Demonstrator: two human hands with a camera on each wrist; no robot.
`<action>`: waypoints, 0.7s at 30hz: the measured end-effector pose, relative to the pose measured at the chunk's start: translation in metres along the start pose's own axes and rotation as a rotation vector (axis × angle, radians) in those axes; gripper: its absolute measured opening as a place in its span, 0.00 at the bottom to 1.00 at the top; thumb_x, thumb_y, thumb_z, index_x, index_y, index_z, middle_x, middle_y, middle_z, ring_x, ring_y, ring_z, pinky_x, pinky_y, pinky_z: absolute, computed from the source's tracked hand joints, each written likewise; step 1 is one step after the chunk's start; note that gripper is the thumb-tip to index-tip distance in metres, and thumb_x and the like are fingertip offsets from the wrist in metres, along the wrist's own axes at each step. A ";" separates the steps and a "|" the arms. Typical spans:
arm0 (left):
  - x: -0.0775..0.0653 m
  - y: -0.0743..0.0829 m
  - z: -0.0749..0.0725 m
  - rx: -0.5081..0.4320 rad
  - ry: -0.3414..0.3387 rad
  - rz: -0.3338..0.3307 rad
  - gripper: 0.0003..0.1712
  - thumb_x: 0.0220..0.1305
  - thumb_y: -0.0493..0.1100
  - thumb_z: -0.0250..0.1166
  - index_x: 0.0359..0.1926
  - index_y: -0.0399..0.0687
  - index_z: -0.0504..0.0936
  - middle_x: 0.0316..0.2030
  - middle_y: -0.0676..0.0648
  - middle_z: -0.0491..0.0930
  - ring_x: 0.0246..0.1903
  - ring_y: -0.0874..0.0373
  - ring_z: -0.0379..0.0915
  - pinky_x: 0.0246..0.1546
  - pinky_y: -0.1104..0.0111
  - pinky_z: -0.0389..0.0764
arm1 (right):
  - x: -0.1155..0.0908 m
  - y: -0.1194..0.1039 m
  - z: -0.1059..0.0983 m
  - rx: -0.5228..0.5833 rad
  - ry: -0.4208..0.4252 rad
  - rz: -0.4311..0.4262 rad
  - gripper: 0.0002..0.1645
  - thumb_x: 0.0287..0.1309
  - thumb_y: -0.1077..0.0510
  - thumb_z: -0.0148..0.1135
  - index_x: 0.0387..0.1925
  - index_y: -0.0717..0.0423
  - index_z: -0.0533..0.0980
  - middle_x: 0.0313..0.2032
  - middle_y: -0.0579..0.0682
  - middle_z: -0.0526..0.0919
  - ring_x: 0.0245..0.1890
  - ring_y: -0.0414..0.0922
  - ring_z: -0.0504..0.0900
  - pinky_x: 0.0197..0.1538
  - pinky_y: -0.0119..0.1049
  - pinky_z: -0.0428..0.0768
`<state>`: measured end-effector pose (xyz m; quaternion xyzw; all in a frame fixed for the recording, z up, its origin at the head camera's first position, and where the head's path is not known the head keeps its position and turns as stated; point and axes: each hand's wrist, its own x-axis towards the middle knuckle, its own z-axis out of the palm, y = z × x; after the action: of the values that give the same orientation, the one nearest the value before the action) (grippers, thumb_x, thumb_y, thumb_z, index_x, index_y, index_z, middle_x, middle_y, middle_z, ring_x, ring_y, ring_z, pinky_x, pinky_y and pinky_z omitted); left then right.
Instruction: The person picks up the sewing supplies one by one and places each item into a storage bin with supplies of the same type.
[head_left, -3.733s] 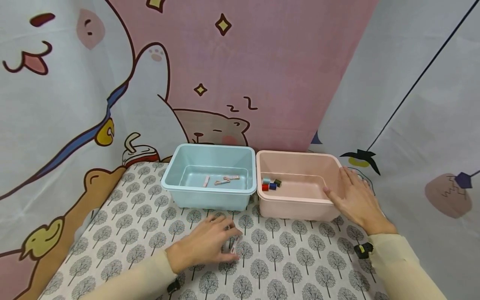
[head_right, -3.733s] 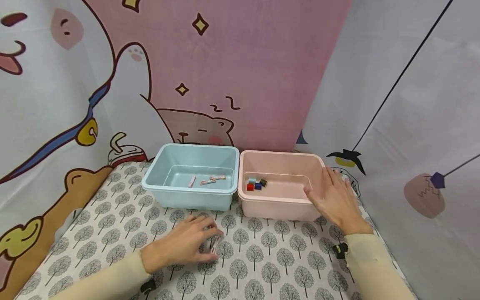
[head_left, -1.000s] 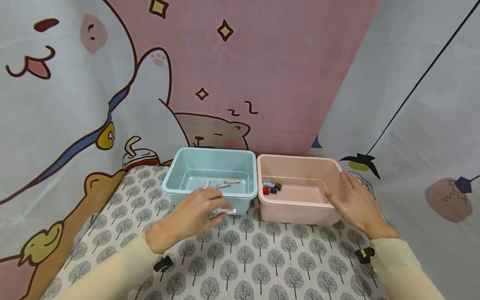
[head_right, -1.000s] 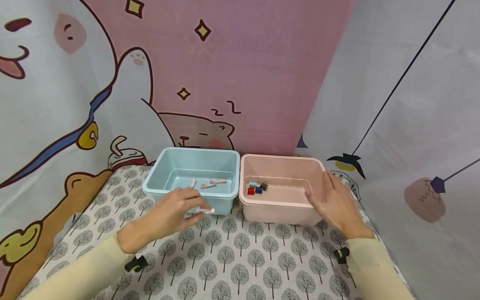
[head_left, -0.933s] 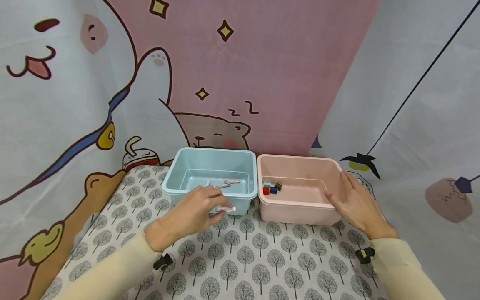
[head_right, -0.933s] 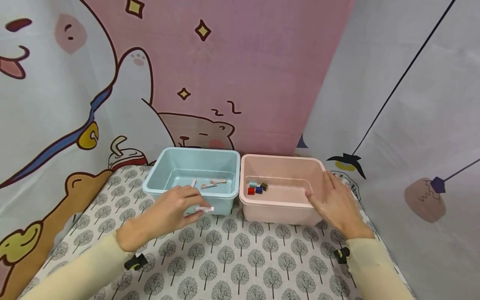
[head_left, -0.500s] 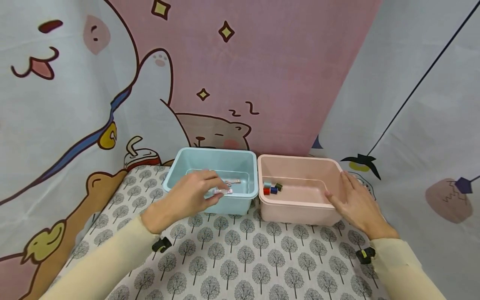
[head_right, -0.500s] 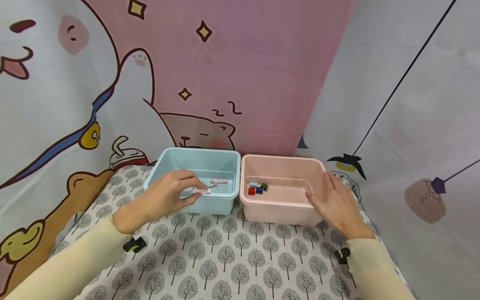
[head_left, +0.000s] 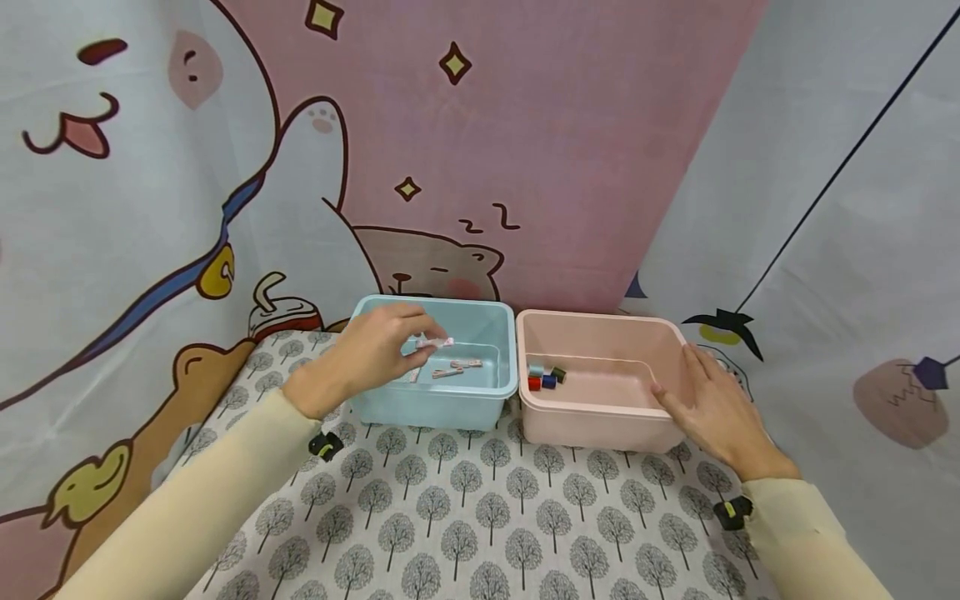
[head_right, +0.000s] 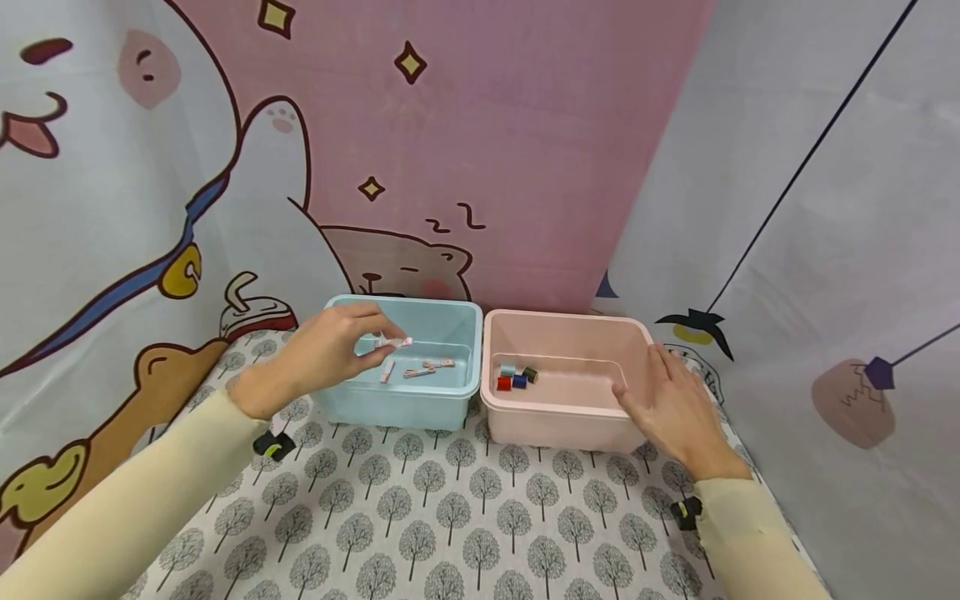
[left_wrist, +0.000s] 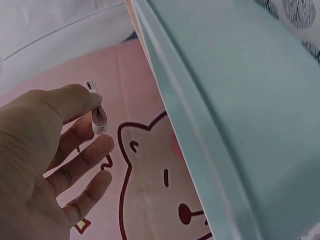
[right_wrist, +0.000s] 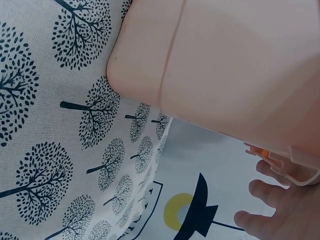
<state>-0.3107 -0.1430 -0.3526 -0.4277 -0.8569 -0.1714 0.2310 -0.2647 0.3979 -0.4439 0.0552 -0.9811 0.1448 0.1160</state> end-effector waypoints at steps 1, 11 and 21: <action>0.002 -0.002 -0.001 0.004 -0.007 -0.013 0.10 0.74 0.39 0.82 0.54 0.51 0.97 0.48 0.51 0.97 0.42 0.55 0.94 0.42 0.64 0.95 | 0.000 0.000 0.000 0.000 0.001 0.000 0.64 0.85 0.27 0.55 0.95 0.65 0.44 0.92 0.75 0.51 0.85 0.86 0.59 0.78 0.93 0.60; 0.020 -0.028 -0.007 -0.010 -0.093 -0.096 0.12 0.75 0.37 0.80 0.55 0.53 0.97 0.46 0.51 0.94 0.44 0.53 0.91 0.44 0.60 0.94 | 0.000 0.000 0.001 -0.006 0.002 0.004 0.64 0.85 0.26 0.55 0.95 0.66 0.45 0.92 0.75 0.52 0.84 0.85 0.60 0.78 0.92 0.61; 0.039 -0.052 -0.005 -0.028 -0.148 -0.169 0.11 0.77 0.38 0.79 0.56 0.51 0.97 0.48 0.49 0.94 0.48 0.48 0.92 0.50 0.54 0.95 | 0.001 0.001 0.001 -0.006 -0.001 -0.001 0.64 0.85 0.28 0.55 0.95 0.66 0.44 0.92 0.75 0.51 0.85 0.84 0.59 0.79 0.91 0.61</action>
<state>-0.3721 -0.1496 -0.3322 -0.3685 -0.9022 -0.1702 0.1459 -0.2657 0.3985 -0.4448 0.0556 -0.9815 0.1418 0.1157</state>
